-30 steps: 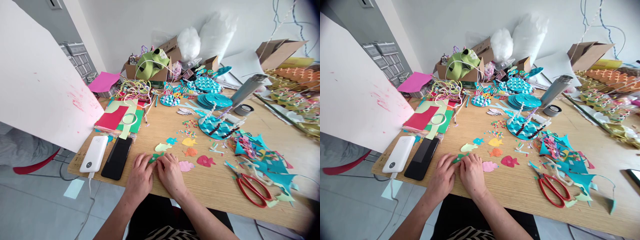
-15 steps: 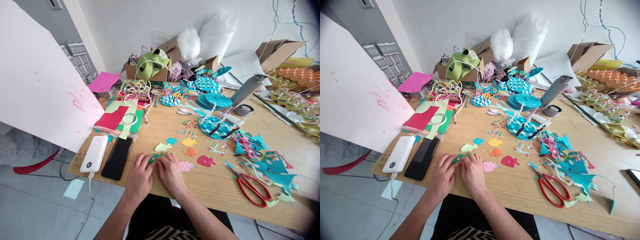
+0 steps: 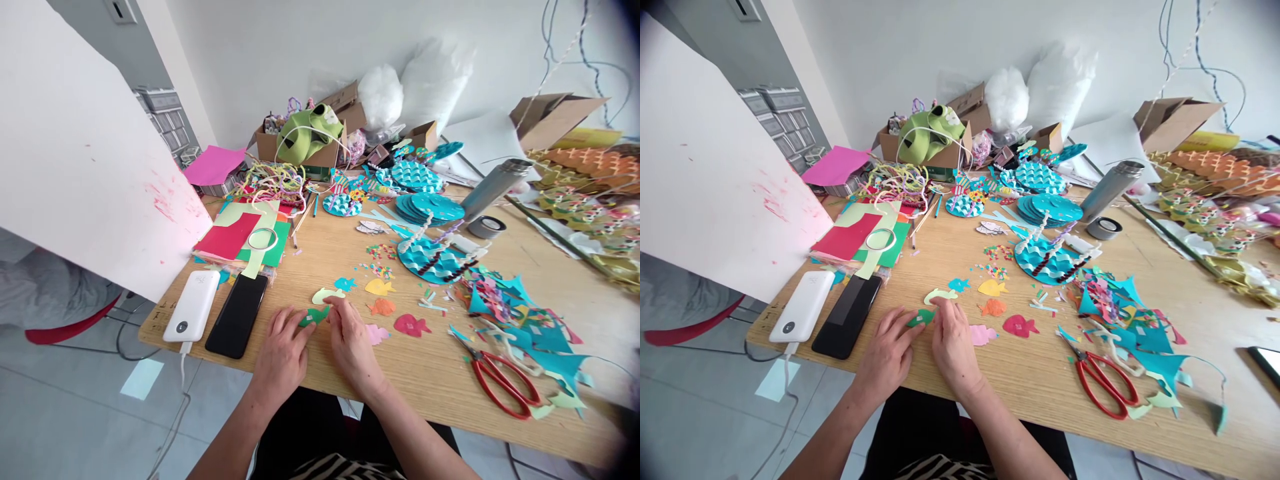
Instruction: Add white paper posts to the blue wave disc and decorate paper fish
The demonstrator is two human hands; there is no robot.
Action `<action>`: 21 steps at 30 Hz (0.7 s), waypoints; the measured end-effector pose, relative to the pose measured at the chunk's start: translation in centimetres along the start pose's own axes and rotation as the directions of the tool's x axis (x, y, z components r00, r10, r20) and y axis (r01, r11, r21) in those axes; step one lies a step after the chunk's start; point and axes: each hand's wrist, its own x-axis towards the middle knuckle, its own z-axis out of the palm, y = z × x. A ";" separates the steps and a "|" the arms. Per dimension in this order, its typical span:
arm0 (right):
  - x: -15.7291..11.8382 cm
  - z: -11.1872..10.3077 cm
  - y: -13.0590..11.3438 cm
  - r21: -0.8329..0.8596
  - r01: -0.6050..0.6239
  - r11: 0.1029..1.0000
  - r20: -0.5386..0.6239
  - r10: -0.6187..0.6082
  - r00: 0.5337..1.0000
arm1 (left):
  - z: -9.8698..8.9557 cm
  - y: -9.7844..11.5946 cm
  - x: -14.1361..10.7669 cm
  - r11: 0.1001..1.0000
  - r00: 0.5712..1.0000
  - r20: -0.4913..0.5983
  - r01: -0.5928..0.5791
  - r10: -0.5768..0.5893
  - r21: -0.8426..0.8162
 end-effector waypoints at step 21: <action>1.1 1.6 -0.8 -0.347 0.047 0.936 0.176 0.016 0.984 | 0.0 -0.1 -0.1 1.000 1.000 0.000 0.014 -0.014 -0.007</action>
